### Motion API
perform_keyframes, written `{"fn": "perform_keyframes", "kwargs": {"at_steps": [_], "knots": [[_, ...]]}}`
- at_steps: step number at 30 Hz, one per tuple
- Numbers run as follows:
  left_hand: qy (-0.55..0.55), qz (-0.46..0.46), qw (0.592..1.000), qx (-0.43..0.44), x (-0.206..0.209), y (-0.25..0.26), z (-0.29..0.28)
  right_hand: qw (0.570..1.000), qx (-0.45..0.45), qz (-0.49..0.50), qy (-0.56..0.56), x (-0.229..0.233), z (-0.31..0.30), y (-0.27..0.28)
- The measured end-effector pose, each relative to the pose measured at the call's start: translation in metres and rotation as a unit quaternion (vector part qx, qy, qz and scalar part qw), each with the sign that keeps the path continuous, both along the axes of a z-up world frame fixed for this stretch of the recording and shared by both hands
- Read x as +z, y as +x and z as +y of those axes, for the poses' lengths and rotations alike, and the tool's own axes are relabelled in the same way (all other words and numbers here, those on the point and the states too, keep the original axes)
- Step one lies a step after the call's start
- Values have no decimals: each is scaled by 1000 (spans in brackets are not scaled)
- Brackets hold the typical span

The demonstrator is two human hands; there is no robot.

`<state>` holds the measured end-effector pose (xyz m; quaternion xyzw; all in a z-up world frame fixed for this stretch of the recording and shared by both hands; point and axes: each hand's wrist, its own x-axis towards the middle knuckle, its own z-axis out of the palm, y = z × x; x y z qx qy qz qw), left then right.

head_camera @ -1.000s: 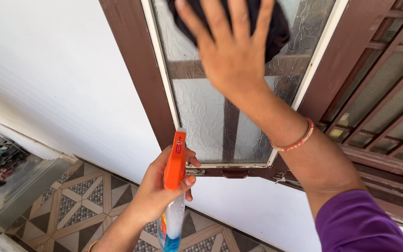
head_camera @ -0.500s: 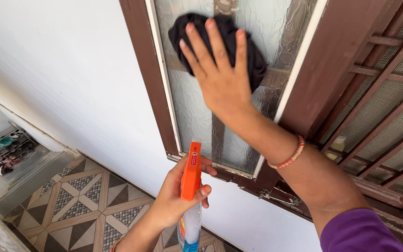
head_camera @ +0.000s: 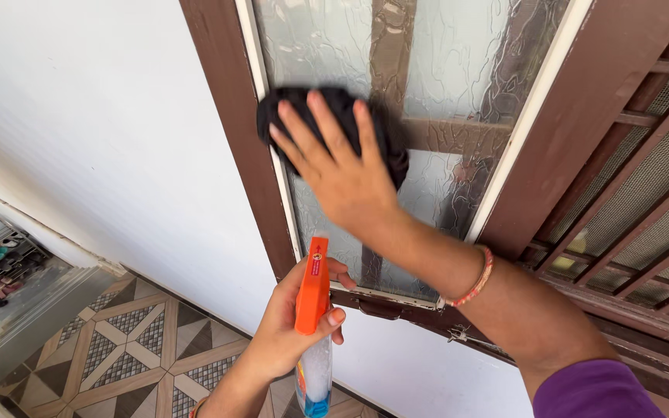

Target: The person cleans a window with a brown frame and textured glass using a black cloth and a spray bottle. They spray the cleaning solution onto the glass and wipe it thoroughly, covering the entire surface area multiple times.

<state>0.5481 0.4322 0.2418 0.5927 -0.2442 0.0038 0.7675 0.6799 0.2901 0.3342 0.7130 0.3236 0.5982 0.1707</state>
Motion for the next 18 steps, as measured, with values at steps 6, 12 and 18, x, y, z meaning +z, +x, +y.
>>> {"fn": "perform_keyframes", "kwargs": {"at_steps": [6, 12, 18], "knots": [[-15, 19, 999, -21, -13, 6, 21, 976, -87, 30, 199, 65, -60, -10], [35, 43, 992, -116, -18, 22, 22, 998, -7, 47, -33, -4, -1, -9], [41, 53, 988, -140, -33, 25, 10, 996, 30, -5, 82, -11, -50, -10]]}}
